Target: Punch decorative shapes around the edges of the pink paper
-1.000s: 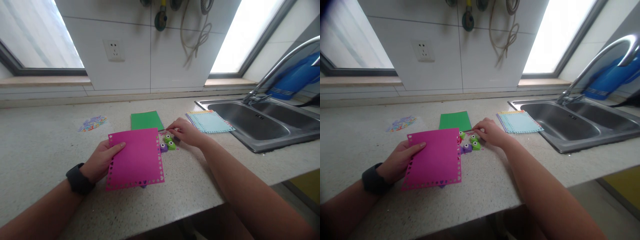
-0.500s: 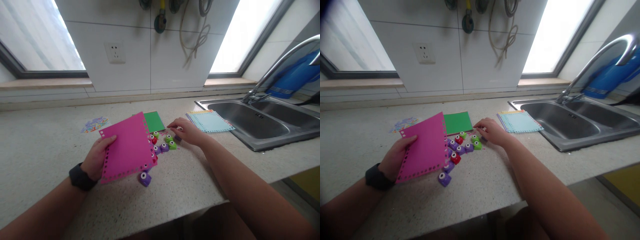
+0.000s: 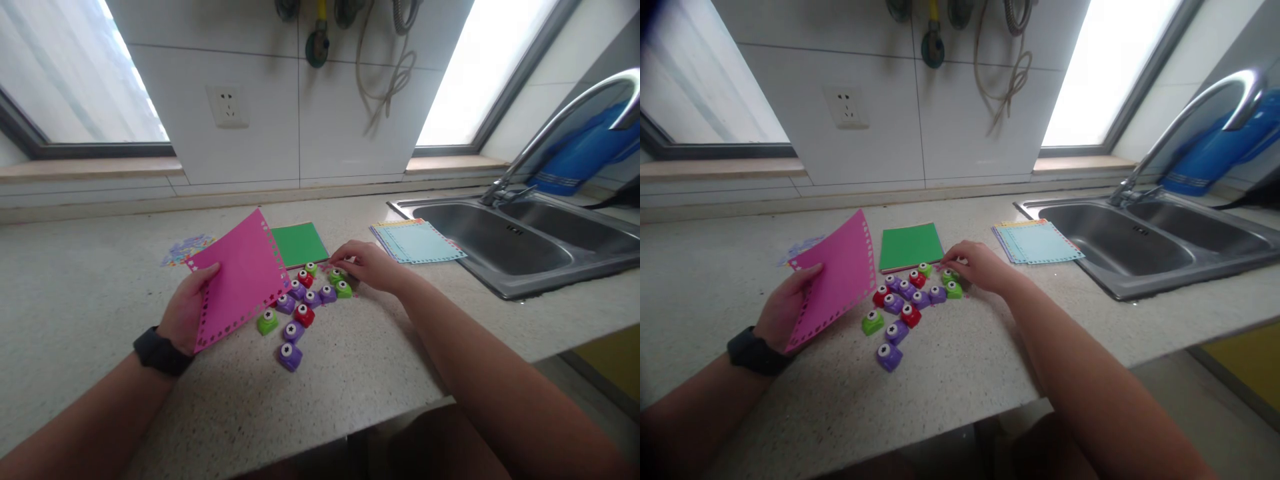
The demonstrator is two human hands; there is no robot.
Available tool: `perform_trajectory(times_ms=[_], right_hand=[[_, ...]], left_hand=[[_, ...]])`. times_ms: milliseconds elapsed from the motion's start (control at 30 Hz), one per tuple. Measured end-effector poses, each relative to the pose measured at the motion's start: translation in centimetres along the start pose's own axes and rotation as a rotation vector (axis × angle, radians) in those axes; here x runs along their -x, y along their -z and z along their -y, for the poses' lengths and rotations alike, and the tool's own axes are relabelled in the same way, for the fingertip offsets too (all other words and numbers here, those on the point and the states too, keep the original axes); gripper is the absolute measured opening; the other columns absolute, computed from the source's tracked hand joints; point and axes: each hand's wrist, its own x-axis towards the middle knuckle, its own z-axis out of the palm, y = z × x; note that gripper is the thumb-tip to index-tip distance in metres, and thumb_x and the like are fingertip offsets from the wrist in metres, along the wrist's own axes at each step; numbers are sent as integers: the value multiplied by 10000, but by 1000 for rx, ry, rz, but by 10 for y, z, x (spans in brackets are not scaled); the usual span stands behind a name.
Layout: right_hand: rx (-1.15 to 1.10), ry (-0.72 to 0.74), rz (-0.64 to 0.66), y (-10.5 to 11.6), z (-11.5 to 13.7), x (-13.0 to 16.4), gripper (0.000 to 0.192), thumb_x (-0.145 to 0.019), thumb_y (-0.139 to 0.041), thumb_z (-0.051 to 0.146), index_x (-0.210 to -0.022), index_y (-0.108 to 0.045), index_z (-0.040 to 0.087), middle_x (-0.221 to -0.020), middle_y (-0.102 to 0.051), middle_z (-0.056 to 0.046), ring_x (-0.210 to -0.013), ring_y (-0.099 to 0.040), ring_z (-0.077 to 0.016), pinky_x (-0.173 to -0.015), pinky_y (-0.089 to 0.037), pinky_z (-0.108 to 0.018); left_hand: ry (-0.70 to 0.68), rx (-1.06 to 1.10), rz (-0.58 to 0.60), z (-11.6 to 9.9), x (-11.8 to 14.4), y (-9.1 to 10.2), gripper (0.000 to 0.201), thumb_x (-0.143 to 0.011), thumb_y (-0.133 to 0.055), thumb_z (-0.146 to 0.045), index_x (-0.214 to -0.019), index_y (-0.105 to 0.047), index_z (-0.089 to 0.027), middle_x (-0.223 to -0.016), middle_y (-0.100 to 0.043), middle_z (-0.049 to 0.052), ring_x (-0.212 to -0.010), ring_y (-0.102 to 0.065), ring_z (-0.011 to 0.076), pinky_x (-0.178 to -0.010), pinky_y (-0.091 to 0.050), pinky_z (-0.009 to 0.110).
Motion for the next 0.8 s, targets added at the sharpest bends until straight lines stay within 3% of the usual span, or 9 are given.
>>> perform_trajectory(times_ms=[200, 300, 367, 433, 533, 633, 800], right_hand=[[-114, -23, -8, 3, 13, 3, 253, -918, -651, 319, -1150, -689, 225, -977, -751, -50, -879, -673, -182, -732, -486, -330], [-42, 135, 92, 5, 22, 3, 305, -853, -739, 440, -1081, -732, 238, -1059, -728, -63, -1013, -622, -225, -899, -453, -401], [59, 198, 170, 4, 27, 3, 365, -774, -798, 514, -1040, -756, 269, -1138, -708, -57, -1113, -559, -268, -1016, -360, -478], [128, 200, 226, 2, 31, 4, 349, -751, -810, 532, -1001, -769, 292, -1191, -691, -44, -1166, -509, -294, -1044, -301, -516], [107, 191, 241, 2, 34, 4, 252, -776, -806, 467, -939, -762, 280, -1138, -708, -32, -1156, -518, -286, -1043, -307, -508], [-61, 125, 153, 4, 31, 5, 230, -837, -758, 402, -1005, -718, 250, -1057, -722, -42, -1044, -608, -235, -961, -420, -438], [-663, -73, -148, -2, 28, 2, 289, -918, -660, 434, -1066, -520, 230, -982, -717, -49, -790, -710, -176, -675, -533, -331]], left_hand=[[-20, -32, -2, 1, 0, -3, 126, -889, -555, -167, -870, -674, -130, -601, -718, 38, -434, -656, 172, -415, -550, 230], [-48, -73, -6, 2, 1, -4, 88, -859, -591, -163, -802, -657, -149, -583, -704, 26, -415, -638, 162, -391, -520, 212], [-78, -91, 2, 4, 1, -4, 61, -831, -626, -160, -777, -653, -154, -581, -700, 20, -413, -631, 154, -386, -507, 199], [-93, -95, 15, 5, 2, -3, 28, -810, -652, -165, -783, -651, -158, -586, -701, 18, -412, -628, 154, -386, -505, 200], [-88, -89, 22, 6, 3, -3, 39, -787, -675, -167, -819, -653, -165, -588, -703, 14, -395, -619, 161, -368, -496, 213], [-93, -103, 35, 7, 5, -5, 41, -783, -675, -155, -820, -657, -158, -564, -689, 10, -384, -610, 159, -342, -473, 205], [-128, -116, 75, 13, 9, -8, 128, -785, -680, -139, -913, -688, -148, -608, -713, 14, -389, -612, 146, -385, -519, 213]])
